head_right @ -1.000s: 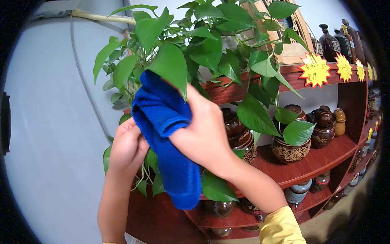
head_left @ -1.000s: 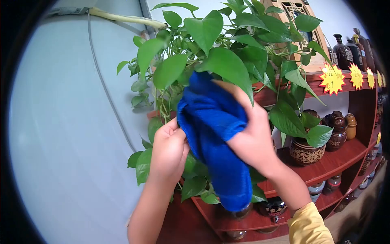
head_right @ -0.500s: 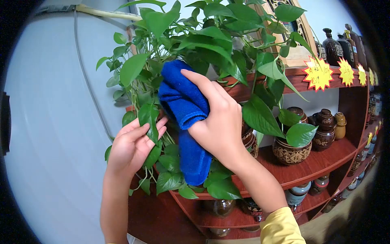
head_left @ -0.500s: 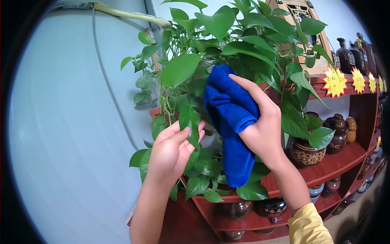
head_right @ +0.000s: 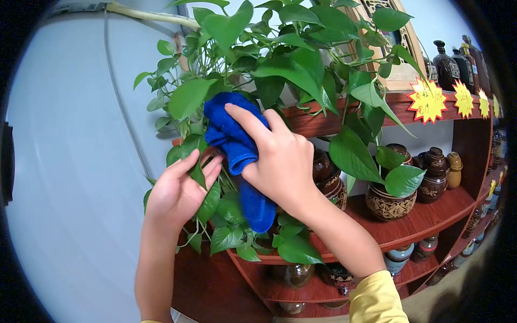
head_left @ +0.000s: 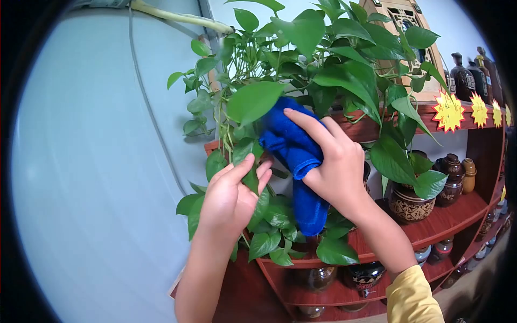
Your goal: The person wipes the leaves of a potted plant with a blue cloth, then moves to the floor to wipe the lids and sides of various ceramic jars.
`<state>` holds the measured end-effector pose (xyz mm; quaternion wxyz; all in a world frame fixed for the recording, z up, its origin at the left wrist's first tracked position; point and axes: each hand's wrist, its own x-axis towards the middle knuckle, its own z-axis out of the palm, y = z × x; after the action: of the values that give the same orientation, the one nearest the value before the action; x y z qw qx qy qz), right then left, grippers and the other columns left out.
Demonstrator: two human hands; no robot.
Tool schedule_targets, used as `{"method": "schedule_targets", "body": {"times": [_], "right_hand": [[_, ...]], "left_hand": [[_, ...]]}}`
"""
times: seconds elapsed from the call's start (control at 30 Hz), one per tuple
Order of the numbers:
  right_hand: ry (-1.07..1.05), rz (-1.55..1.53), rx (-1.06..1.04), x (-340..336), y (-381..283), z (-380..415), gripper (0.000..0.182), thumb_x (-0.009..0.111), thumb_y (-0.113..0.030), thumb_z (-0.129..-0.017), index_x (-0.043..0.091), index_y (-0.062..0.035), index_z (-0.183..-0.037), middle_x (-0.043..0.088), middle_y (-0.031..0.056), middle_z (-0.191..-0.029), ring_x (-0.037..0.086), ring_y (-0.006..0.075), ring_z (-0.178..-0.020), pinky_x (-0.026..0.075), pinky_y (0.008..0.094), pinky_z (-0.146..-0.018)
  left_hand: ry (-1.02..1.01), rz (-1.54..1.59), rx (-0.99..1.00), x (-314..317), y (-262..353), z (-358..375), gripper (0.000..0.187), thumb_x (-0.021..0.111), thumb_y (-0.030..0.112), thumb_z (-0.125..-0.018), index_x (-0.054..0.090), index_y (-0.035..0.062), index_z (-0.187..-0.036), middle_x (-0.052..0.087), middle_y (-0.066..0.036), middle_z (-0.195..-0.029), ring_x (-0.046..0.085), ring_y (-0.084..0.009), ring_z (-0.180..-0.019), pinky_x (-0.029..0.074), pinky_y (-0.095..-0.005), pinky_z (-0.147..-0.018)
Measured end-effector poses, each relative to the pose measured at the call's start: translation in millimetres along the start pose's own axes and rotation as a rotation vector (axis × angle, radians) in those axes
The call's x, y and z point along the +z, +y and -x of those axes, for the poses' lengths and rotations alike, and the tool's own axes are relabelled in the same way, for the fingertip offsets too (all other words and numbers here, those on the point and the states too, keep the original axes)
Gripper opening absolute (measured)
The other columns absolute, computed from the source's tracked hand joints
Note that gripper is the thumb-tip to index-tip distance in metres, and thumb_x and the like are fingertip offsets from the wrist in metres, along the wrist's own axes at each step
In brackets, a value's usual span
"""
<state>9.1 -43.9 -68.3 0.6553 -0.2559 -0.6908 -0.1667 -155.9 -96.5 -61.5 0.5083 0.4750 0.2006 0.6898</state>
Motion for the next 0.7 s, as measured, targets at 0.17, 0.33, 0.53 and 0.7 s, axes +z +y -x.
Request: {"method": "schedule_targets", "body": {"times": [0.17, 0.33, 0.53, 0.7], "right_hand": [[0.157, -0.085, -0.052, -2, 0, 0, 0.056, 0.069, -0.018, -0.064, 0.056, -0.0224, -0.118, 0.055, 0.0114, -0.084, 0.06, 0.0345, -0.064, 0.05, 0.0424, -0.055], [-0.028, -0.09, -0.076, -4, -11, 4, 0.052, 0.068, -0.015, -0.065, 0.058, -0.016, -0.116, 0.058, 0.0133, -0.095, 0.062, 0.0325, -0.076, 0.051, 0.0385, -0.064], [0.215, -0.186, -0.046, -22, 20, 16, 0.052, 0.067, -0.009, -0.065, 0.06, -0.0127, -0.116, 0.063, 0.0141, -0.1, 0.064, 0.0302, -0.085, 0.051, 0.0349, -0.074], [0.284, -0.336, 0.051, -45, 30, 31, 0.045, 0.068, -0.009, -0.07, 0.06, -0.0047, -0.113, 0.064, 0.0156, -0.096, 0.064, 0.0263, -0.087, 0.048, 0.0323, -0.079]], "left_hand": [[-0.029, -0.014, 0.017, -1, 0, -5, 0.025, 0.048, 0.004, -0.091, 0.049, -0.0029, -0.115, 0.054, -0.011, -0.117, 0.052, -0.0256, -0.109, 0.038, -0.0415, -0.1], [-0.115, 0.001, 0.028, -3, 0, -6, 0.026, 0.046, 0.004, -0.092, 0.048, -0.003, -0.116, 0.053, -0.012, -0.119, 0.051, -0.0236, -0.111, 0.037, -0.0417, -0.102], [-0.175, -0.076, -0.032, 13, -2, 20, 0.042, 0.039, 0.008, -0.094, 0.031, -0.0055, -0.133, 0.038, -0.026, -0.134, 0.036, -0.035, -0.128, 0.036, -0.043, -0.103], [-0.274, -0.292, -0.046, 29, -35, 47, 0.049, 0.041, 0.006, -0.093, 0.025, -0.0064, -0.137, 0.031, -0.024, -0.14, 0.032, -0.0325, -0.132, 0.03, -0.0407, -0.107]]}}
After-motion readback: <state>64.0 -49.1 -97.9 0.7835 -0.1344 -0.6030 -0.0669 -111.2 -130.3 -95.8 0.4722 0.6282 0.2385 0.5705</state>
